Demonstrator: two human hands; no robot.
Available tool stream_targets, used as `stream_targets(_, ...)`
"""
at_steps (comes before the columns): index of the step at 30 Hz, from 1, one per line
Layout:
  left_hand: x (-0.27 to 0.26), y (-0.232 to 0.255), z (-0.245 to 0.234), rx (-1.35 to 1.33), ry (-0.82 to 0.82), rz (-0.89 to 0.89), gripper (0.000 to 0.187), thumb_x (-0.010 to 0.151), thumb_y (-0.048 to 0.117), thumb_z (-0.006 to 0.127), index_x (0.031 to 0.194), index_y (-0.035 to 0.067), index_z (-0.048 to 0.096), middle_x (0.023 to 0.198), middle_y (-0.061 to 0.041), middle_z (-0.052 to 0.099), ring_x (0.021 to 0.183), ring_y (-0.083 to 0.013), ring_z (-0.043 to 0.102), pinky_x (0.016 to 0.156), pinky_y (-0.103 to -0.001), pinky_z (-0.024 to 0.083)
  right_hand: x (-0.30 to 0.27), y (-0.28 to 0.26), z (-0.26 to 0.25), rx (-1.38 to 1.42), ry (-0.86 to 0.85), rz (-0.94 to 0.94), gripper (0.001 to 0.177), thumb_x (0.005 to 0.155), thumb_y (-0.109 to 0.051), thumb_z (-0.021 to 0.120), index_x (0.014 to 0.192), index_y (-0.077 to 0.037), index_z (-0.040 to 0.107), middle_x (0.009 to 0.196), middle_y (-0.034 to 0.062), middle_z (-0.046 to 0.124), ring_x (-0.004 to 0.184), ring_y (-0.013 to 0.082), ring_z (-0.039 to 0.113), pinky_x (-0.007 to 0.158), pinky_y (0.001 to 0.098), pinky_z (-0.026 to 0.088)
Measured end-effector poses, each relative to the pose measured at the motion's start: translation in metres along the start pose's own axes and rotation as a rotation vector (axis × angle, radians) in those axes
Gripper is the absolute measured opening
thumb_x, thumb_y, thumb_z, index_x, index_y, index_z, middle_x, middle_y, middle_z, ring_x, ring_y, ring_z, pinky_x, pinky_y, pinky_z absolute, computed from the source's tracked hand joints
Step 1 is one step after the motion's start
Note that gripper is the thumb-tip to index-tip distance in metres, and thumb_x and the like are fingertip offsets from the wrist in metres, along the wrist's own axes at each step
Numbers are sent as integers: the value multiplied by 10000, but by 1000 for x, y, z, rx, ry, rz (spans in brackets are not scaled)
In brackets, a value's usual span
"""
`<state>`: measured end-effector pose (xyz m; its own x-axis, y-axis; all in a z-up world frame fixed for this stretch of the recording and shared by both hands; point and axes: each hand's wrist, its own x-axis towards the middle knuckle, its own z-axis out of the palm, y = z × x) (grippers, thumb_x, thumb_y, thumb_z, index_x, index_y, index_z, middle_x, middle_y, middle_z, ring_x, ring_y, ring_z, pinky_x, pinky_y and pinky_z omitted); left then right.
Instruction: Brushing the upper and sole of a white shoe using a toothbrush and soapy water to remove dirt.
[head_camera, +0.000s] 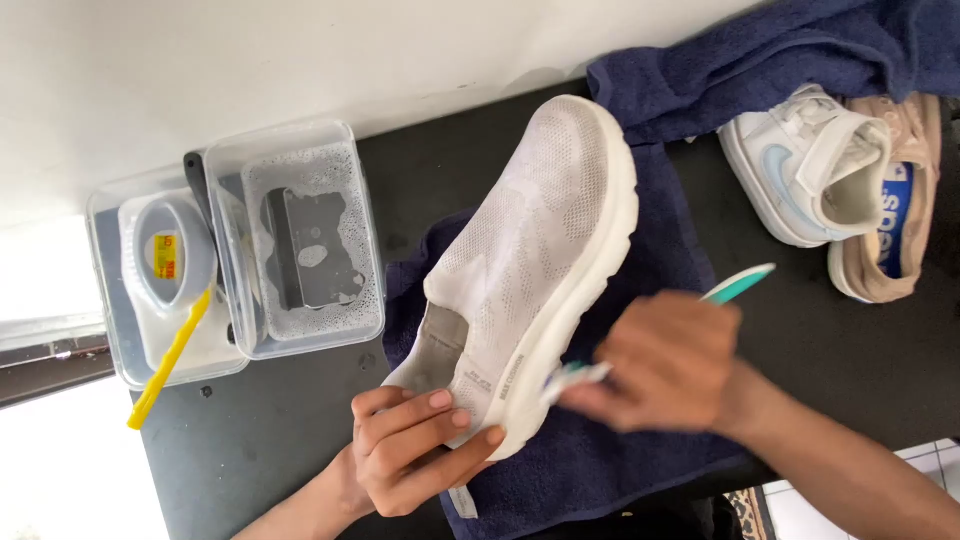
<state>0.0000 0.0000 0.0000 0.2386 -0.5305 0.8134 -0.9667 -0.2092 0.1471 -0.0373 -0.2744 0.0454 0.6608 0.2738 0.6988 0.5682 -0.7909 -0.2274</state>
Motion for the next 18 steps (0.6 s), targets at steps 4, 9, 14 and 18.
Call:
stream_targets(4, 8, -1, -3, -17, -4, 9, 135, 922, 219, 829, 1021, 293, 776, 1071, 63, 607, 1001, -79, 639, 827, -231, 466, 17, -12, 3, 172, 36, -219, 490, 1019, -380, 594, 634, -113, 450, 580, 10, 438, 439, 116, 359, 419, 276, 217)
stream_targets(9, 5, 1, 5, -11, 66, -7, 148, 881, 212, 852, 956, 318, 782, 1039, 60, 617, 958, -82, 650, 792, -229, 486, 0, 22, -4, 104, 48, 4, 399, 921, -334, 669, 653, -48, 598, 616, 69, 511, 429, 176, 420, 407, 314, 301)
stream_targets(14, 10, -1, -1, -2, 33, 2, 103, 921, 266, 820, 1010, 305, 787, 1056, 62, 629, 984, -86, 642, 796, -231, 492, 16, -12, -1, 57, 50, -126, 437, 985, -354, 583, 626, -143, 452, 577, 2, 447, 423, 138, 353, 387, 321, 248)
stream_targets(18, 16, -1, -12, -55, -89, 23, 165, 941, 198, 827, 1083, 267, 781, 1106, 59, 651, 1061, -96, 628, 836, -232, 468, 21, -25, 2, 164, 11, -263, 464, 1046, -352, 569, 664, -150, 400, 599, -18, 378, 466, 108, 308, 432, 294, 187)
